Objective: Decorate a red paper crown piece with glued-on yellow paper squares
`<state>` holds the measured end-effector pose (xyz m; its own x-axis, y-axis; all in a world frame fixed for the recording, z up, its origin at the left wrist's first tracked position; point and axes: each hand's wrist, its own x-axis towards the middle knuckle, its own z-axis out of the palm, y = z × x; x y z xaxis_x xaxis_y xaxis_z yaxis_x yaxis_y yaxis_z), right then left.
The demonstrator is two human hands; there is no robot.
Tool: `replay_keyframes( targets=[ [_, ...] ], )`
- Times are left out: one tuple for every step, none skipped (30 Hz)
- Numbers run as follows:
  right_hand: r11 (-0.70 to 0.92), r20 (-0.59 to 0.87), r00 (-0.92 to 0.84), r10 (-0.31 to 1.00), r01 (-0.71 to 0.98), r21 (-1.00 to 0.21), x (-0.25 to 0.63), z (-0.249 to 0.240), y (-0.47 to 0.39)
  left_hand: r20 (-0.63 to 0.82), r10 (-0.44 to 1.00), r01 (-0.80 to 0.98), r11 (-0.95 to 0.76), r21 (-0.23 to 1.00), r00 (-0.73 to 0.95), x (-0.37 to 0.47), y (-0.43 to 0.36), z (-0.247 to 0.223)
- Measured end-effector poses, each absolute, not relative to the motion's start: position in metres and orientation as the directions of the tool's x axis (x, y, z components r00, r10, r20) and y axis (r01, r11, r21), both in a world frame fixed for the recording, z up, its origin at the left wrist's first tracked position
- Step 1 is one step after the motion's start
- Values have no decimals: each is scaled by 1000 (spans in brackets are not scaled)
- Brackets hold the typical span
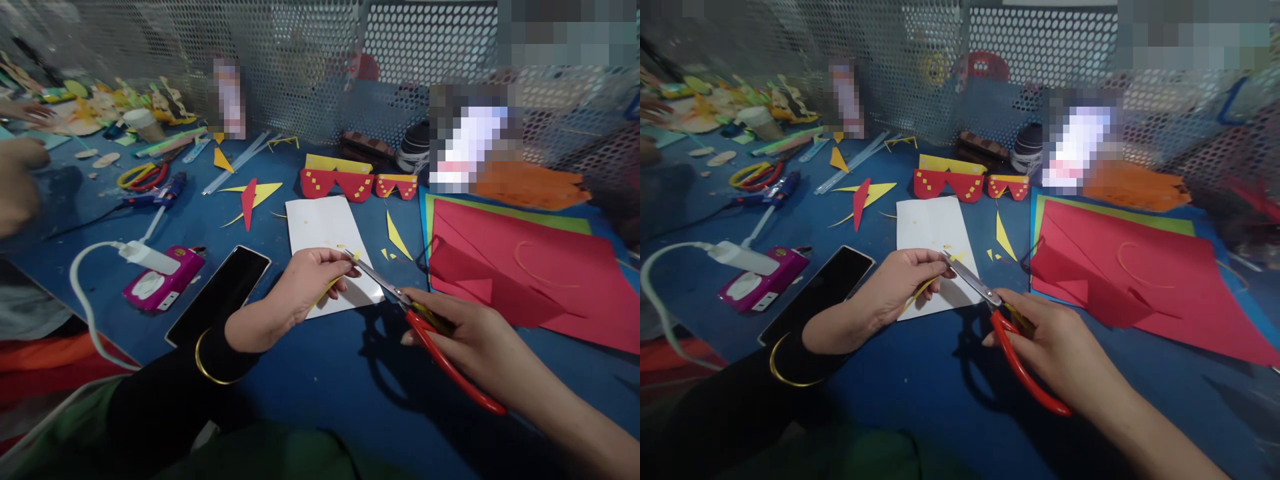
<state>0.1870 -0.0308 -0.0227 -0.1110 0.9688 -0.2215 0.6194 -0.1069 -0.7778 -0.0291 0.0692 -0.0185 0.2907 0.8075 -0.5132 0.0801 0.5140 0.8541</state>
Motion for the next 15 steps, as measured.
replay_keyframes(
  targets=[
    [-110,-222,-107,969,617,-779,187,-23,-31,-516,807,85,515,853,287,-29,69,-18],
    [-112,-223,-106,969,615,-780,187,-23,-30,-520,806,94,516,851,284,-29,69,-17],
    [-113,-223,-105,969,614,-781,187,-23,-30,-523,805,104,516,850,280,-30,69,-17],
    [-114,-223,-104,969,613,-782,186,-22,-30,-524,804,113,515,850,280,-30,69,-18],
    [-113,-219,-102,970,612,-783,186,-22,-30,-521,804,118,510,852,288,-31,69,-19],
    [-111,-215,-99,972,610,-784,186,-21,-30,-513,803,119,503,856,304,-31,70,-21],
    [-110,-210,-96,973,609,-785,185,-21,-30,-503,801,115,495,861,324,-32,70,-23],
    [-108,-207,-93,974,610,-785,185,-21,-30,-494,801,110,487,866,338,-32,70,-25],
    [-107,-206,-93,974,613,-783,185,-20,-30,-487,802,106,483,869,345,-33,70,-26],
    [-106,-208,-96,973,616,-781,185,-20,-30,-485,805,100,482,871,342,-32,70,-27],
    [-104,-210,-101,972,618,-779,185,-20,-29,-486,808,96,484,870,332,-32,70,-27],
    [-101,-212,-107,971,622,-776,185,-20,-29,-490,811,93,488,868,318,-31,70,-26],
    [-97,-210,-110,971,625,-775,185,-20,-29,-496,813,90,494,865,306,-30,70,-25],
    [-95,-209,-110,972,626,-774,186,-20,-29,-502,812,92,499,862,299,-29,70,-23],
    [-95,-208,-110,972,627,-773,186,-20,-29,-507,811,94,503,859,293,-29,69,-21]
  ],
)
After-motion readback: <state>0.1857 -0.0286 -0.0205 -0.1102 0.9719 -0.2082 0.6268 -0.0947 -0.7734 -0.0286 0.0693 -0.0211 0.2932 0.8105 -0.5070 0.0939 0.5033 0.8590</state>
